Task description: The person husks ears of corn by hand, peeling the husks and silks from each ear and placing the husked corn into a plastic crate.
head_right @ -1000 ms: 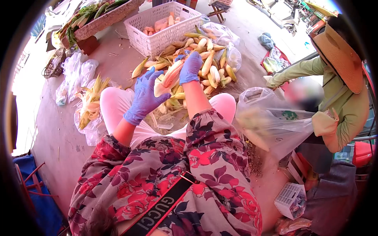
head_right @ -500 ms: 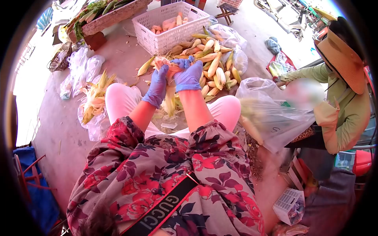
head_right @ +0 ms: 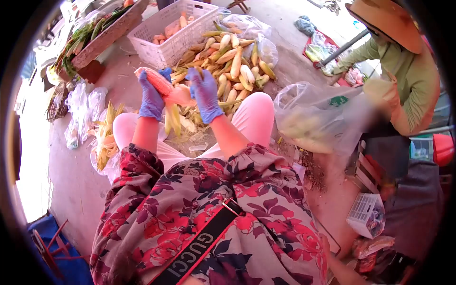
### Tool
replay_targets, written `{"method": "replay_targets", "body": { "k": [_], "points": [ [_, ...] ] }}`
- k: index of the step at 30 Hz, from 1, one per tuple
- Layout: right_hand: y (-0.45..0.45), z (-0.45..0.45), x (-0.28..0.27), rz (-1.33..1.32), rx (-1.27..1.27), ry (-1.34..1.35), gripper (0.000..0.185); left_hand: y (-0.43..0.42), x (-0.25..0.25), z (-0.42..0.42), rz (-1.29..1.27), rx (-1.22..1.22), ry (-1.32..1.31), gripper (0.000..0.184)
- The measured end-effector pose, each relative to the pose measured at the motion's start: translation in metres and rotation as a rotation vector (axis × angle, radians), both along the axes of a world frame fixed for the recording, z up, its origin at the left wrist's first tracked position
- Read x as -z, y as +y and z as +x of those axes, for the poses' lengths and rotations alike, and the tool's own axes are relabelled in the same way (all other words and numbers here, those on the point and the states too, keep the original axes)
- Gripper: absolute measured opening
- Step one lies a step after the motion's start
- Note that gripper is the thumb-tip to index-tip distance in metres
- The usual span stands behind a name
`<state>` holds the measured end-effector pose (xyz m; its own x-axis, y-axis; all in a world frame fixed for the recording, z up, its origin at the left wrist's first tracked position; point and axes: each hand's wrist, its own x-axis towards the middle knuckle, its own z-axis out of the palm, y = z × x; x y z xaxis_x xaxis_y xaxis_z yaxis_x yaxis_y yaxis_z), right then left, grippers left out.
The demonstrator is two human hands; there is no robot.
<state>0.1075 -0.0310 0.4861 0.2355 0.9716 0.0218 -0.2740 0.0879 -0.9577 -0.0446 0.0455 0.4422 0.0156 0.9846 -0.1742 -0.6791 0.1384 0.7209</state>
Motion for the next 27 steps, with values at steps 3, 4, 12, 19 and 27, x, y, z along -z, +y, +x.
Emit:
{"method": "replay_targets", "body": {
  "k": [3,4,12,19,27],
  "points": [
    [0.002,-0.022,0.016,0.181,0.113,-0.698,0.072,-0.016,-0.02,0.014,0.093,0.179,0.049,0.062],
    [0.013,-0.029,0.033,0.286,0.201,-0.868,0.075,0.019,0.023,-0.008,0.134,0.351,0.055,0.056],
    [-0.002,-0.003,-0.001,-0.066,-0.281,-1.159,0.062,-0.013,-0.01,-0.009,0.166,0.254,0.382,0.056],
    [0.0,-0.036,0.039,0.023,-0.338,0.026,0.065,0.008,-0.021,-0.034,0.217,0.407,0.11,0.069],
    [0.0,-0.045,0.035,-0.067,-0.065,-0.253,0.057,-0.009,-0.013,-0.011,0.122,0.174,0.423,0.071]
  ]
}}
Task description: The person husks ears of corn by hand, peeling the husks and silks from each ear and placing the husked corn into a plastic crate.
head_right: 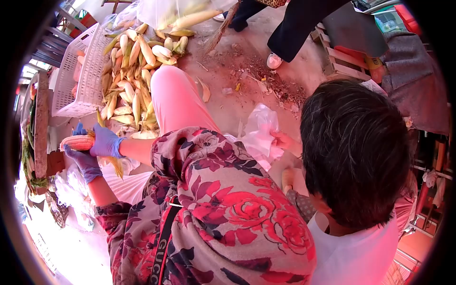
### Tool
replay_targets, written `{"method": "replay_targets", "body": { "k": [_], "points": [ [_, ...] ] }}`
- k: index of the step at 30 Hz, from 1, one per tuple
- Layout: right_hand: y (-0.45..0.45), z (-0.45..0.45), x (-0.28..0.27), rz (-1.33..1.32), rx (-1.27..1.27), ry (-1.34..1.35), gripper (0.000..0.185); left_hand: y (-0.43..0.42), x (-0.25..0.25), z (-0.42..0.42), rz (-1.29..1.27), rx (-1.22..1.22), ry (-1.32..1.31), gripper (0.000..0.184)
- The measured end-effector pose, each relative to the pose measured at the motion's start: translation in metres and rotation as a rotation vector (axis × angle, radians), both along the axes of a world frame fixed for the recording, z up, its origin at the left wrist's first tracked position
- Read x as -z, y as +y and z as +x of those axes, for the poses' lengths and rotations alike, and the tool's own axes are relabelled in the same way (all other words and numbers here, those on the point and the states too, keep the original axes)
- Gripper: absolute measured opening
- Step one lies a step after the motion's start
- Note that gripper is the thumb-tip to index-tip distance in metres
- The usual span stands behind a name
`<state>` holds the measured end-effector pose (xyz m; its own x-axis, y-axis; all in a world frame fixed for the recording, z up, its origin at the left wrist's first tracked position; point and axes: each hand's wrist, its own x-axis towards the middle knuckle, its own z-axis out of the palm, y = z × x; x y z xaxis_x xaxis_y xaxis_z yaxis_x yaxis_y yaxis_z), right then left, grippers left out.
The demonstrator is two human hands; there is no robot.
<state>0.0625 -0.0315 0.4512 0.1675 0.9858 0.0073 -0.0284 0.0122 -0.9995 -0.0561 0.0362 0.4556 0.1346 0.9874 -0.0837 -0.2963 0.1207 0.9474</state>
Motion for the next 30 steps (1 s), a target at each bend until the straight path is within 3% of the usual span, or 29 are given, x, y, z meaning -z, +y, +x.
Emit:
{"method": "replay_targets", "body": {
  "k": [2,5,7,13,15,17,18,19,21,25,26,28,30],
  "points": [
    [0.001,-0.004,0.008,0.019,0.136,-0.126,0.057,-0.016,-0.007,0.018,-0.005,0.024,-0.001,0.064],
    [0.0,-0.004,0.011,0.113,0.048,-0.368,0.042,-0.011,0.01,0.011,-0.13,-0.074,-0.084,0.045],
    [-0.009,-0.012,0.017,0.165,0.01,-0.423,0.041,-0.012,0.018,-0.007,-0.219,0.042,-0.184,0.038],
    [-0.014,-0.018,0.011,0.265,-0.098,-0.586,0.044,-0.014,0.028,-0.023,-0.383,0.01,-0.346,0.033],
    [-0.015,-0.019,0.012,0.335,-0.152,-0.628,0.041,-0.016,0.028,-0.032,-0.414,0.067,-0.4,0.03],
    [-0.018,-0.004,0.001,0.468,-0.634,-0.799,0.034,-0.018,0.022,-0.06,-0.608,0.51,-0.494,0.029],
    [-0.019,0.0,-0.003,0.488,-0.631,-0.761,0.032,-0.022,0.021,-0.064,-0.709,0.43,-0.449,0.028],
    [-0.015,0.004,-0.007,0.51,-0.616,-0.727,0.03,-0.023,0.02,-0.072,-0.612,0.527,-0.488,0.031],
    [-0.001,0.018,0.012,0.337,-0.497,-0.771,0.03,-0.034,-0.003,-0.087,-0.484,0.308,-0.59,0.032],
    [0.015,0.042,0.014,0.309,-0.158,-0.424,0.035,-0.06,-0.046,-0.165,-0.144,-0.001,-0.871,0.035],
    [0.022,0.055,0.035,0.184,-0.119,-0.362,0.033,-0.072,-0.052,-0.19,-0.083,-0.12,-0.969,0.043],
    [0.031,0.071,0.051,0.051,-0.089,-0.125,0.028,-0.096,-0.037,-0.262,0.06,-0.309,-0.853,0.047],
    [0.037,0.081,0.069,-0.143,-0.069,0.151,0.024,-0.132,-0.009,-0.32,0.021,-0.585,-0.723,0.048]
  ]
}}
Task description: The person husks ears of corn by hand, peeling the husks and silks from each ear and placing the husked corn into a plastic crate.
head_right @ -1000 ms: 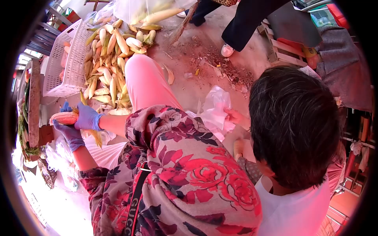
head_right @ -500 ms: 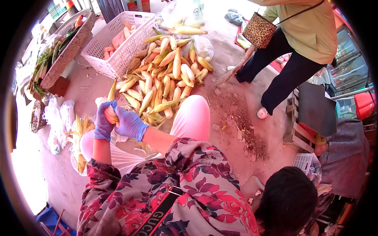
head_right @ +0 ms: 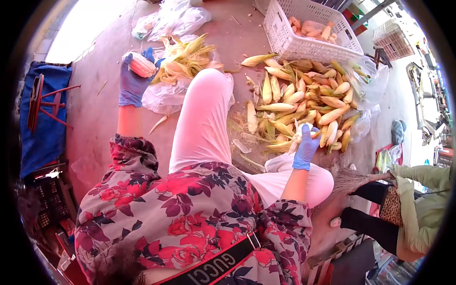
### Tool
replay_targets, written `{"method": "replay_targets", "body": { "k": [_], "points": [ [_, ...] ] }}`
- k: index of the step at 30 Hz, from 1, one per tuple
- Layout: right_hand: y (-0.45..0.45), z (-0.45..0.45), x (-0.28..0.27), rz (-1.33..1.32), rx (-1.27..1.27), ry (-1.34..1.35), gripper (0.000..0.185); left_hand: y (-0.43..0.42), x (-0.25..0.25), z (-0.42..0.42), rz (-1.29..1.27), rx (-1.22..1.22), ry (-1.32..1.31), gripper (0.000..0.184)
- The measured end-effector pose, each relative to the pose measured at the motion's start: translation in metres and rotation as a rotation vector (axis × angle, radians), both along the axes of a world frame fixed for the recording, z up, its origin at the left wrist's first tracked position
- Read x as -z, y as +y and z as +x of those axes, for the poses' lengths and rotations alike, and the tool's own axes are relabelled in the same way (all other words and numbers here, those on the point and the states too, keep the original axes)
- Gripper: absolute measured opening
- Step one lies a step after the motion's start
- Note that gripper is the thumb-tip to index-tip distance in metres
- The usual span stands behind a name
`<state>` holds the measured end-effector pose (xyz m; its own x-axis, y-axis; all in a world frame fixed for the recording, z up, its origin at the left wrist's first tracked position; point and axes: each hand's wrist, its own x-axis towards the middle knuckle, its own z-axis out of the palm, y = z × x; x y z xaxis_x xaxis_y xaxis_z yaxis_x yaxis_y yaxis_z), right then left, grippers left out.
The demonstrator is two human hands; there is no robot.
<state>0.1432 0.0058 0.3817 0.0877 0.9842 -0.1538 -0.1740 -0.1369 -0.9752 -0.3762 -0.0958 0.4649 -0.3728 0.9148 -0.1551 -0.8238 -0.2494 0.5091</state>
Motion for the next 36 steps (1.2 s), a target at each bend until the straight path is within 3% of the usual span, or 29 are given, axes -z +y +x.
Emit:
{"method": "replay_targets", "body": {
  "k": [3,4,5,7,10,13,15,16,17,19,22,25,29,30,32,33,34,35,36],
  "points": [
    [0.0,0.007,0.045,-0.111,0.08,0.131,0.014,-0.051,0.05,-0.038,-0.201,-0.05,0.002,0.048],
    [-0.008,0.0,0.038,-0.151,0.048,0.151,0.013,-0.066,0.089,-0.062,-0.237,0.043,-0.094,0.05],
    [-0.014,-0.015,0.028,-0.191,0.018,0.168,0.013,-0.071,0.109,-0.059,-0.358,-0.034,-0.175,0.05],
    [-0.017,-0.03,0.031,-0.218,0.055,0.131,0.014,-0.076,0.134,-0.052,-0.436,-0.03,-0.121,0.041],
    [-0.014,-0.031,0.049,-0.261,0.016,0.111,0.015,-0.062,0.18,-0.057,-0.44,-0.041,-0.242,0.031],
    [-0.015,-0.022,0.077,-0.291,0.029,0.038,0.019,-0.022,0.196,-0.051,-0.312,0.146,-0.167,0.031],
    [-0.018,-0.016,0.098,-0.25,0.065,-0.014,0.022,0.044,0.125,0.006,-0.451,0.014,-0.172,0.032],
    [-0.021,-0.024,0.085,-0.254,0.093,-0.066,0.023,0.076,0.127,0.009,-0.416,0.114,-0.103,0.034],
    [-0.024,-0.033,0.066,-0.245,0.095,-0.045,0.025,0.108,0.093,0.032,-0.392,0.183,-0.013,0.031],
    [-0.025,-0.025,0.082,-0.268,0.053,-0.048,0.028,0.214,0.115,0.021,-0.049,0.67,-0.119,0.026],
    [-0.03,-0.041,0.068,-0.222,0.058,-0.099,0.027,0.301,-0.019,0.103,-0.082,0.519,0.33,0.027],
    [-0.031,-0.048,0.053,-0.185,0.039,-0.11,0.025,0.332,-0.061,0.142,-0.089,0.459,0.579,0.04],
    [-0.017,-0.035,0.068,-0.195,0.1,-0.047,0.024,0.295,-0.035,0.174,-0.074,0.65,1.061,0.06],
    [-0.008,-0.039,0.061,-0.169,0.105,0.035,0.024,0.267,-0.027,0.187,-0.025,0.723,1.23,0.065],
    [0.014,-0.057,0.028,-0.133,0.117,0.189,0.026,0.213,0.011,0.218,0.052,0.815,1.312,0.077],
    [0.017,-0.076,-0.013,-0.089,0.113,0.305,0.023,0.18,0.013,0.234,0.183,0.714,1.491,0.087],
    [0.031,-0.078,-0.007,-0.117,0.011,0.496,0.03,0.15,0.004,0.247,0.248,0.672,1.565,0.093],
    [0.033,-0.096,-0.038,-0.136,-0.022,0.642,0.034,0.134,0.017,0.261,0.315,0.576,1.566,0.096],
    [0.031,-0.118,-0.077,-0.159,-0.057,0.786,0.039,0.121,0.011,0.272,0.277,0.515,1.38,0.09]
  ]
}}
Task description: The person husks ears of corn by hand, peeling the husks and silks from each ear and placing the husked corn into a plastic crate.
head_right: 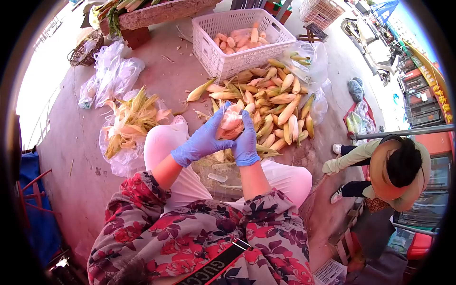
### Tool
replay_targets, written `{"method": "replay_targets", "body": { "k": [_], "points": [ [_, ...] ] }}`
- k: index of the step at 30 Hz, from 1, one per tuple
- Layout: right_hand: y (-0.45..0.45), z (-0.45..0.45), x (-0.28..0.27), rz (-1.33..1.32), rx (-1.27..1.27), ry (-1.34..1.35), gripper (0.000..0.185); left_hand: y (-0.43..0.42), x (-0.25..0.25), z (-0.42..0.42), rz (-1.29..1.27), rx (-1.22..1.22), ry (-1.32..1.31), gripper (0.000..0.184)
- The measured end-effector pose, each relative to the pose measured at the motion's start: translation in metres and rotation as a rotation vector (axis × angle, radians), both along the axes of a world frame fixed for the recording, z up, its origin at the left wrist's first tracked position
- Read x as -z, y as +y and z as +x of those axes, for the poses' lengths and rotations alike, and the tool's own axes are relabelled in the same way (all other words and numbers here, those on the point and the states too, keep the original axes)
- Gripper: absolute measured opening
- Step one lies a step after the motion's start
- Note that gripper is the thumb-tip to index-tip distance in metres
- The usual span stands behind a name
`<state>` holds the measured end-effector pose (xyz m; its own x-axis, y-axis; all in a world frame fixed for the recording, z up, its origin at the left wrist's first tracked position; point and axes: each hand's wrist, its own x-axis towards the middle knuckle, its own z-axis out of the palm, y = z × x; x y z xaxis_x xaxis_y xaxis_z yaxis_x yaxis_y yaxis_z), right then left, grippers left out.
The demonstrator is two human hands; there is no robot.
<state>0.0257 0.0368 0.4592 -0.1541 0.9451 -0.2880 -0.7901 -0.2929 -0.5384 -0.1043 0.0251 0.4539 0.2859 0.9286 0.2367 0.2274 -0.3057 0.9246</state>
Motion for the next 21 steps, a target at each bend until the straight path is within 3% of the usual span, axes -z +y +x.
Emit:
{"method": "replay_targets", "body": {
  "k": [1,3,4,5,6,7,9,10,12,14,16,17,18,20,21],
  "points": [
    [0.0,-0.008,-0.009,0.06,-0.021,-0.06,0.042,-0.011,-0.009,0.005,-0.044,-0.068,-0.184,0.085],
    [-0.001,-0.019,-0.022,0.2,-0.156,0.054,0.038,-0.018,-0.018,-0.011,-0.022,-0.178,-0.299,0.074],
    [-0.003,-0.02,-0.026,0.239,-0.189,-0.019,0.038,-0.021,-0.014,-0.019,0.033,-0.264,-0.428,0.061],
    [-0.005,-0.017,-0.026,0.269,-0.242,-0.083,0.037,-0.029,-0.019,-0.041,-0.003,-0.422,-0.281,0.053],
    [-0.01,-0.013,-0.021,0.293,-0.198,-0.264,0.036,-0.033,-0.021,-0.061,-0.082,-0.486,-0.466,0.045],
    [-0.006,-0.005,-0.016,0.345,-0.138,-0.446,0.034,-0.045,-0.038,-0.084,-0.038,-0.514,-0.608,0.046],
    [0.002,0.026,0.014,0.291,-0.105,-0.586,0.035,-0.058,-0.032,-0.144,0.215,-0.761,-0.448,0.045],
    [0.003,0.041,0.027,0.216,-0.092,-0.636,0.033,-0.068,-0.031,-0.174,0.155,-0.836,-0.539,0.044],
    [0.0,0.069,0.056,0.051,-0.049,-0.748,0.03,-0.082,-0.01,-0.234,0.149,-1.013,-0.363,0.045],
    [-0.004,0.086,0.086,-0.071,-0.066,-0.815,0.026,-0.091,0.041,-0.293,0.194,-1.086,-0.074,0.049],
    [-0.014,0.105,0.126,-0.209,-0.106,-0.866,0.023,-0.105,0.104,-0.342,-0.212,-1.078,0.551,0.058],
    [-0.017,0.118,0.146,-0.284,-0.14,-0.888,0.022,-0.108,0.142,-0.368,-0.583,-1.001,1.078,0.072],
    [-0.022,0.127,0.16,-0.373,-0.116,-0.858,0.021,-0.098,0.094,-0.333,-0.776,-0.748,1.125,0.077],
    [-0.022,0.13,0.179,-0.492,-0.063,-0.824,0.019,-0.073,0.128,-0.347,-0.385,-0.869,1.014,0.075],
    [-0.025,0.134,0.188,-0.54,-0.047,-0.829,0.018,-0.054,0.115,-0.324,-0.249,-0.875,0.911,0.071]
  ]
}}
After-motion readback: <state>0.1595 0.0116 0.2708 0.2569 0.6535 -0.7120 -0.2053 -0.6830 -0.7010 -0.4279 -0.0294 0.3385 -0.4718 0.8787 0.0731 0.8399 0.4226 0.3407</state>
